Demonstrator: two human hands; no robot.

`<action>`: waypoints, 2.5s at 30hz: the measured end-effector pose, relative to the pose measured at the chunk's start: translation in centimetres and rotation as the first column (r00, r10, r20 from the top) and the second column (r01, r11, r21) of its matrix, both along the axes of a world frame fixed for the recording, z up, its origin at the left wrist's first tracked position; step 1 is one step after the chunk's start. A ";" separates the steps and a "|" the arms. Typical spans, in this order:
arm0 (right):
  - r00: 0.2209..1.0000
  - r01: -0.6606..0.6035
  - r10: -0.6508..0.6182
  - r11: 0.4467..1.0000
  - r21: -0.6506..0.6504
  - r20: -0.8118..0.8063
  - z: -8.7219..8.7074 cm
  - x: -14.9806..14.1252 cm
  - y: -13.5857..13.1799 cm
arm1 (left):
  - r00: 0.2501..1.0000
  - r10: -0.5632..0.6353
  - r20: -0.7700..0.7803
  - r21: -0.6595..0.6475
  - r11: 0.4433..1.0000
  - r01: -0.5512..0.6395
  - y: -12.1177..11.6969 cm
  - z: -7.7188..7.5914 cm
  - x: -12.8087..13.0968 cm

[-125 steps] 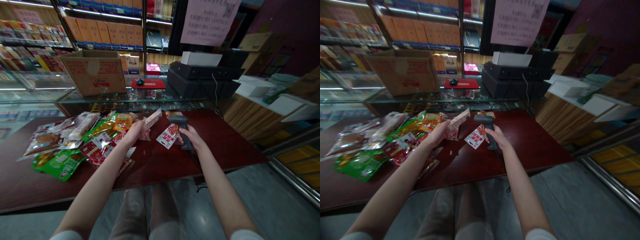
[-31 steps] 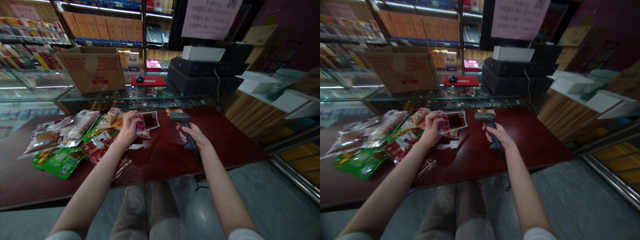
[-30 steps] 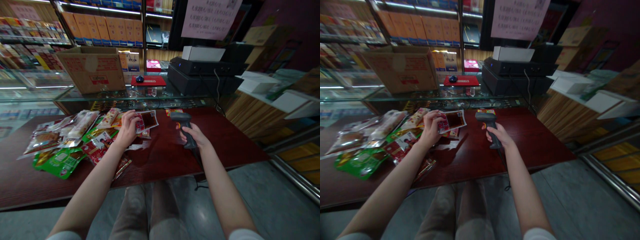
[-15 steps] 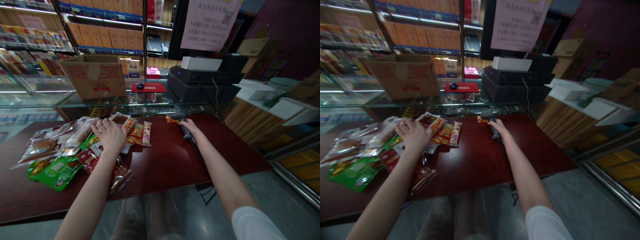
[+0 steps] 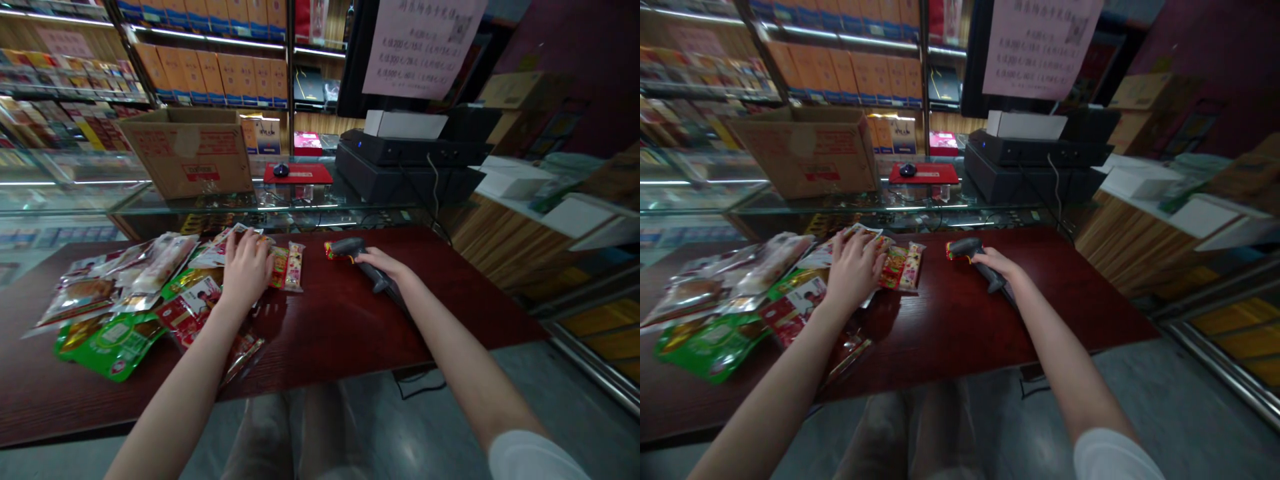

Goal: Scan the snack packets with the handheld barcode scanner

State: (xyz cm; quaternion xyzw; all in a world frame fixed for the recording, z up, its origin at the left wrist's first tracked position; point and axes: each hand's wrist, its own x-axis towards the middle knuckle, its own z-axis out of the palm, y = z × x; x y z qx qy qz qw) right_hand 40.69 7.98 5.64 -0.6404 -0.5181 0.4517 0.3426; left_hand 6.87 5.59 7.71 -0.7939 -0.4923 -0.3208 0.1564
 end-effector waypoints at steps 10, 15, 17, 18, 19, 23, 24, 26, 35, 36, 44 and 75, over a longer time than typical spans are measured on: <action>0.804 -0.001 0.020 0.999 0.032 -0.594 0.0 1.7 -4.3 | 0.891 -0.426 -0.157 -0.438 0.838 0.324 -0.7 -0.7 6.0; 0.696 0.095 -0.093 0.995 -0.037 -0.712 -0.6 1.8 -3.5 | 0.835 -0.481 -0.267 -0.564 0.781 0.270 1.6 -1.8 9.7; 0.679 0.109 -0.120 0.992 -0.063 -0.724 -1.2 1.5 -3.4 | 0.809 -0.499 -0.310 -0.595 0.765 0.244 2.4 -2.2 10.7; 0.673 0.100 -0.114 0.993 -0.064 -0.731 -1.5 1.3 -3.4 | 0.796 -0.508 -0.330 -0.603 0.762 0.237 2.7 -2.3 11.1; 0.673 0.086 -0.102 0.995 -0.059 -0.733 -1.8 1.1 -3.5 | 0.786 -0.510 -0.350 -0.601 0.765 0.229 2.8 -2.3 11.3; 0.688 0.043 -0.038 0.999 -0.011 -0.725 -2.1 0.5 -3.8 | 0.836 -0.434 -0.335 -0.581 0.794 0.179 3.0 -1.8 11.2; 0.680 0.033 -0.012 0.999 0.014 -0.733 -1.9 0.4 -3.9 | 0.872 -0.398 -0.285 -0.588 0.791 0.168 3.2 -1.6 10.8; 0.647 0.020 0.047 0.997 0.079 -0.761 -1.4 0.5 -4.2 | 0.932 -0.337 -0.134 -0.610 0.769 0.190 3.6 -1.3 9.9; 0.594 0.052 0.127 0.979 0.195 -0.794 -0.1 0.2 -5.1 | 0.256 0.239 0.937 -0.338 0.422 0.841 3.9 -0.1 5.1; 0.596 0.049 0.127 0.980 0.193 -0.793 -0.2 -0.1 -5.2 | 0.157 0.282 0.946 -0.269 0.421 0.866 3.6 0.1 4.7; 0.619 -0.055 0.202 0.975 0.215 -0.759 -0.4 -2.2 -5.0 | -0.192 0.545 0.816 -0.020 0.360 0.933 3.7 0.9 2.6; 0.582 -0.272 0.431 0.902 0.335 -0.689 0.1 -8.0 -6.9 | -0.107 0.518 0.849 -0.049 0.279 0.959 4.0 -0.3 3.0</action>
